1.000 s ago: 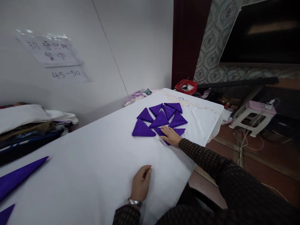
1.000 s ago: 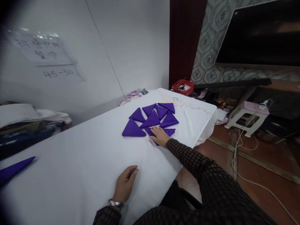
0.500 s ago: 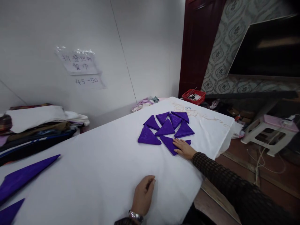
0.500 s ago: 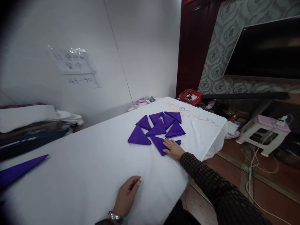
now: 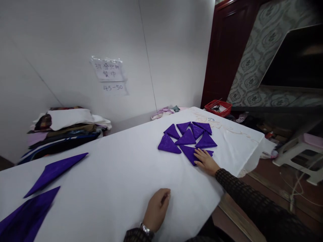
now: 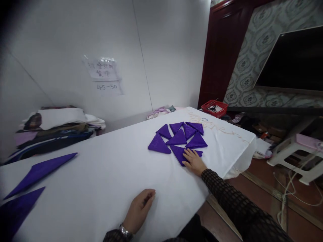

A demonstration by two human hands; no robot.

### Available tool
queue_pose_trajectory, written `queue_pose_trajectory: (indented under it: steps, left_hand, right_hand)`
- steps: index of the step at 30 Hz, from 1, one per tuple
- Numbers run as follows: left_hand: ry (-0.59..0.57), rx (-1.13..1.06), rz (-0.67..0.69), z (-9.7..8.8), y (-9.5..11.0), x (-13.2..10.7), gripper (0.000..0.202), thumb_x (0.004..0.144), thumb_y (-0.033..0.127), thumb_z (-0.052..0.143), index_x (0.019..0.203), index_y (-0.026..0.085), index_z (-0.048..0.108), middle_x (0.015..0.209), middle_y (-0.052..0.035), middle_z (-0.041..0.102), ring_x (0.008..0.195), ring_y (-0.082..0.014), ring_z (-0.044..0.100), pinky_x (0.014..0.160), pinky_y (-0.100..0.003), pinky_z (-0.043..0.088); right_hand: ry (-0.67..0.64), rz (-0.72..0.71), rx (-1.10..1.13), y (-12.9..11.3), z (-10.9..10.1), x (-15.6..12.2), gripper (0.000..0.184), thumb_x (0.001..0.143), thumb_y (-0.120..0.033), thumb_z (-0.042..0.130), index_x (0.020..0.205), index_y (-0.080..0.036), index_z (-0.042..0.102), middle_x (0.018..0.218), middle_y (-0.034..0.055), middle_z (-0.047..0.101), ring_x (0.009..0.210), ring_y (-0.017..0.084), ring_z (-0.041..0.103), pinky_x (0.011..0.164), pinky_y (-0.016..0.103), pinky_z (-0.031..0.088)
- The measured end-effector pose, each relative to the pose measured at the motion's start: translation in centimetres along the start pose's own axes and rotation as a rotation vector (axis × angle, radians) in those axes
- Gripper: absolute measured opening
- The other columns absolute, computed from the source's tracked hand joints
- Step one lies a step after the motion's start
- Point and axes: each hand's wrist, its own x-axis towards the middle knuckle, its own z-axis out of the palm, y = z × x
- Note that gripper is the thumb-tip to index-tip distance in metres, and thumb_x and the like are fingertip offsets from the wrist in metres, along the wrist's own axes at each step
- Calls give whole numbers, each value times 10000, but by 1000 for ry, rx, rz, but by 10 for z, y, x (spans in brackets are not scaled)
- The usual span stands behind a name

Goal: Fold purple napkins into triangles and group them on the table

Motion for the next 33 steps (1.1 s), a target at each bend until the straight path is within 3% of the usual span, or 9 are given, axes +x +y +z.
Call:
queue_pose_trajectory:
  steps: [4, 8, 14, 18, 26, 30, 33]
  left_hand:
    - [65, 46, -29, -21, -13, -26, 260, 858, 379, 453, 956, 228, 640, 954, -49, 688, 874, -186, 637, 816, -326, 526]
    - [166, 103, -60, -40, -29, -50, 251, 846, 387, 472, 947, 246, 655, 978, -26, 694, 897, -182, 643, 835, -320, 529]
    - [251, 191, -176, -70, -36, -76, 252, 862, 371, 443, 951, 240, 638, 978, -15, 688, 906, -171, 633, 831, -314, 514]
    - [349, 257, -281, -87, -35, -88, 238, 851, 317, 436, 947, 213, 628, 942, -28, 689, 867, -169, 627, 815, -312, 497]
    - [569, 436, -497, -115, -49, -104, 213, 831, 251, 461, 957, 208, 628, 863, -16, 685, 775, -155, 616, 756, -291, 482]
    - [711, 600, -538, -145, -63, -114, 209, 816, 217, 511, 989, 204, 627, 1033, -48, 666, 974, -181, 594, 884, -318, 452]
    - [814, 649, -612, -173, -79, -123, 254, 802, 182, 524, 1036, 178, 622, 1199, -105, 593, 1137, -237, 512, 985, -402, 380]
  right_hand:
    - [39, -37, -44, -13, 4, -13, 528, 911, -484, 383, 1316, -160, 482, 1425, 132, 387, 1356, 277, 258, 1086, 533, 201]
    - [-9, -92, -37, -30, 6, -16, 523, 908, -457, 396, 1345, -173, 445, 1441, 124, 362, 1361, 272, 246, 1084, 538, 201]
    - [-14, -44, -30, -43, 12, -10, 522, 900, -451, 396, 1332, -164, 460, 1408, 147, 409, 1337, 289, 299, 1063, 549, 251]
    - [-32, -205, 61, -59, 26, -4, 520, 897, -459, 399, 1326, -173, 469, 1393, 131, 433, 1324, 280, 327, 1061, 527, 290]
    - [-269, -604, 276, -152, 59, 1, 457, 899, -440, 426, 1298, -238, 516, 1346, 58, 497, 1261, 259, 431, 1028, 459, 403]
    - [-297, -735, 367, -199, 70, -1, 425, 888, -410, 470, 1281, -262, 533, 1335, 47, 509, 1244, 261, 453, 1008, 457, 432]
    - [-311, -795, 437, -224, 75, -2, 412, 883, -385, 492, 1275, -269, 537, 1331, 52, 513, 1243, 261, 454, 1010, 464, 427]
